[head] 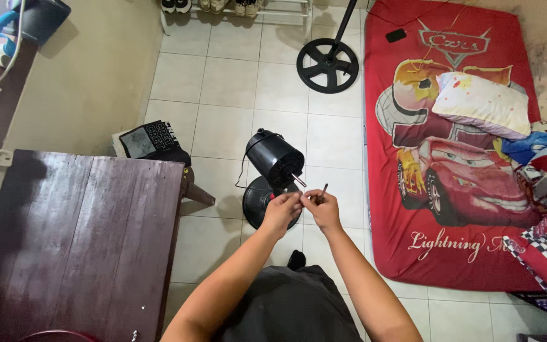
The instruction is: The person uses a screwdriver to remove screws from the rear housing of a standing electric fan. They place the screws on a nearby table and then detach the rear cover from the fan motor housing.
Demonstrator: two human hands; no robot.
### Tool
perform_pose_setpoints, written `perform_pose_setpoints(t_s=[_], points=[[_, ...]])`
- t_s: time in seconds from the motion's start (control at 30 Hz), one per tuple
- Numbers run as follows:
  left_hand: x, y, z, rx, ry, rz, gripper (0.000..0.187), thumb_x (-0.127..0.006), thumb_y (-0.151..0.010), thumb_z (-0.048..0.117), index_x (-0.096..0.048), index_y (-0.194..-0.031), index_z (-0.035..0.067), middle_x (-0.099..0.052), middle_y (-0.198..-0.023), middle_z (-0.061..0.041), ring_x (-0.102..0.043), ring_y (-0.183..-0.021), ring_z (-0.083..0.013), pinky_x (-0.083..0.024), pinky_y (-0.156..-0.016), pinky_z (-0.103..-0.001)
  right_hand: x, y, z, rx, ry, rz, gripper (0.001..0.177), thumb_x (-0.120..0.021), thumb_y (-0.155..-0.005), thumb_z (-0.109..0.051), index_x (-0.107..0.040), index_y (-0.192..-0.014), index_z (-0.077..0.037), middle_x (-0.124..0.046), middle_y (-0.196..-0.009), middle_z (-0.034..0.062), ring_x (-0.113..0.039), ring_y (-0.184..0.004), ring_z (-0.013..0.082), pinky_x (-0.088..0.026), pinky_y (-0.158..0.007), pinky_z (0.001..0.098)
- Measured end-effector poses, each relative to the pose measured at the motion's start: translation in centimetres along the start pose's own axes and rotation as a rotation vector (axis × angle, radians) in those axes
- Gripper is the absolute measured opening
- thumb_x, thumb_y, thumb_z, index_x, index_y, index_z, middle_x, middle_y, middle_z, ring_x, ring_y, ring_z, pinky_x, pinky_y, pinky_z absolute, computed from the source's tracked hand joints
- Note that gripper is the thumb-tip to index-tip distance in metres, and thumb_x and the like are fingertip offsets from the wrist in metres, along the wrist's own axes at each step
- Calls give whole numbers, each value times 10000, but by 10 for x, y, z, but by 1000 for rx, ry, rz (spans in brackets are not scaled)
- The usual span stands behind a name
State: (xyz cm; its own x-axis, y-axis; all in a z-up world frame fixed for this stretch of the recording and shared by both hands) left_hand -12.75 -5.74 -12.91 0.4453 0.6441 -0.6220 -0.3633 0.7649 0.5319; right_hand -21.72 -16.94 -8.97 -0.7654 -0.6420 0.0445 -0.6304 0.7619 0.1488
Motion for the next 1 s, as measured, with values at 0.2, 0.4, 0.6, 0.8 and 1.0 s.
perform_pose_setpoints(t_s=[0.2, 0.4, 0.6, 0.8, 1.0], points=[[-13, 26, -3, 10, -39, -37, 260, -698, -957, 222, -717, -1117, 18, -731, -950, -24, -697, -878, -127, -551, -818, -268, 9, 11, 9, -43, -56, -145, 56, -780, -883, -50, -760, -919, -12, -575, -665, -75, -465, -589, 11, -367, -528, 197], [1, 54, 9, -75, -111, 52, 250, -727, -939, 168, -721, -1103, -20, -753, -950, -77, -730, -876, -166, -603, -834, -298, -11, 23, -14, 34, 149, -364, 80, -781, -882, -66, -750, -929, -10, -639, -678, -39, -504, -589, 18, -405, -533, 203], [39, 89, 13, -259, -140, 187, 227, -722, -944, 141, -734, -1091, -32, -768, -949, -88, -718, -853, -142, -555, -788, -289, -60, 39, -34, 155, 198, -546, 195, -658, -1032, -144, -667, -903, 2, -674, -708, -14, -542, -638, 19, -443, -572, 217], [103, 151, 21, -437, -180, 447, 227, -721, -935, 117, -742, -1101, -36, -775, -953, -77, -716, -865, -134, -565, -817, -289, -147, 66, -58, 283, 263, -756, 153, -618, -1011, -142, -687, -978, -10, -605, -726, -20, -495, -632, 52, -420, -573, 240], [172, 232, 22, -631, -101, 688, 231, -736, -918, 110, -758, -1098, -33, -782, -1008, -88, -718, -924, -129, -580, -857, -279, -251, 125, -58, 230, 272, -1089, 181, -711, -932, -182, -667, -974, -12, -683, -762, -22, -603, -705, 46, -485, -638, 242]])
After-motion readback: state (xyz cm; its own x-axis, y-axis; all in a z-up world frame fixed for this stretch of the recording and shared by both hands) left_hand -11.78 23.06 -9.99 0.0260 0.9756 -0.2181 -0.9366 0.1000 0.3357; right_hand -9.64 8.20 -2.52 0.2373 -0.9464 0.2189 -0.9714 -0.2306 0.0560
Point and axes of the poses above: each hand's wrist, its own y-axis away from the middle knuckle, its own x-axis out of the back of the hand, z = x × y, the point moved 9 cm from there along -y, towards the middle knuckle
